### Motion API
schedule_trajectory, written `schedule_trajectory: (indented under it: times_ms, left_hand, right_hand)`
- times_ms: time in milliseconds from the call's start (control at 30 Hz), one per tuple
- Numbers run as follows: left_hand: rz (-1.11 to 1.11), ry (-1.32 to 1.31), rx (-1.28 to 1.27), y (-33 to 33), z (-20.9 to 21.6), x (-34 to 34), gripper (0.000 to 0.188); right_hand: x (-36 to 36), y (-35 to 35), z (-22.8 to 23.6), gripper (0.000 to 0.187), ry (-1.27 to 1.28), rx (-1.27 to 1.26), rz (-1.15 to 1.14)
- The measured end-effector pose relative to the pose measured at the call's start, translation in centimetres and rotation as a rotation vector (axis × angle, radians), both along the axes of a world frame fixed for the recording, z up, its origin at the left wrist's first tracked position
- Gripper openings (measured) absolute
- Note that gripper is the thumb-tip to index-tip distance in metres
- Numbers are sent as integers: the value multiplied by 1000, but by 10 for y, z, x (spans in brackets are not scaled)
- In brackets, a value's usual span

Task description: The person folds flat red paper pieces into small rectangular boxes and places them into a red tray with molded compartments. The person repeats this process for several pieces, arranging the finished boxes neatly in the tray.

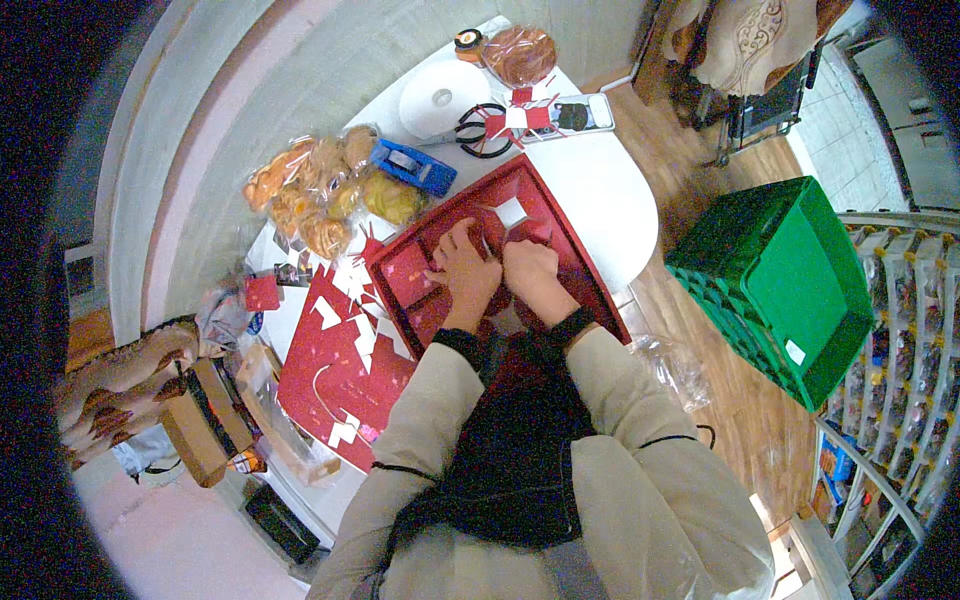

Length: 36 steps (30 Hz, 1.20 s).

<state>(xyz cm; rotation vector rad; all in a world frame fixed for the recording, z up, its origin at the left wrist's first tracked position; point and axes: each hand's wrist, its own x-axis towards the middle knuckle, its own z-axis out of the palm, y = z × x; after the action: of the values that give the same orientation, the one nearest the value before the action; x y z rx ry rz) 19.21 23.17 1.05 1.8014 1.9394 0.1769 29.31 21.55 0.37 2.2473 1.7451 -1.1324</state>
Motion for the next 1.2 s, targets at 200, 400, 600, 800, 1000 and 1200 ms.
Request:
schedule_trajectory:
  times_ms: [200, 400, 600, 800, 1000, 1200]
  left_hand:
    - [-229, -118, -66, 11, -8, -50, 69]
    - [-700, 14, 170, 6, 5, -72, 96]
    - [-726, 134, 125, 9, 8, -70, 105]
    - [-621, 223, 92, 0, 3, -55, 104]
    - [-519, 129, 71, -6, 1, -60, 107]
    - [-559, -8, 131, -6, -14, -77, 106]
  right_hand:
    - [5, -8, 17, 35, 46, 17, -56]
    - [7, -19, 0, 32, 30, 121, -39]
    - [9, -21, -13, 35, 18, 119, -57]
    - [6, -23, -5, 31, 215, 281, -251]
    - [-21, -24, -11, 43, 570, 307, -406]
    - [-37, -16, -13, 44, 476, 223, -283]
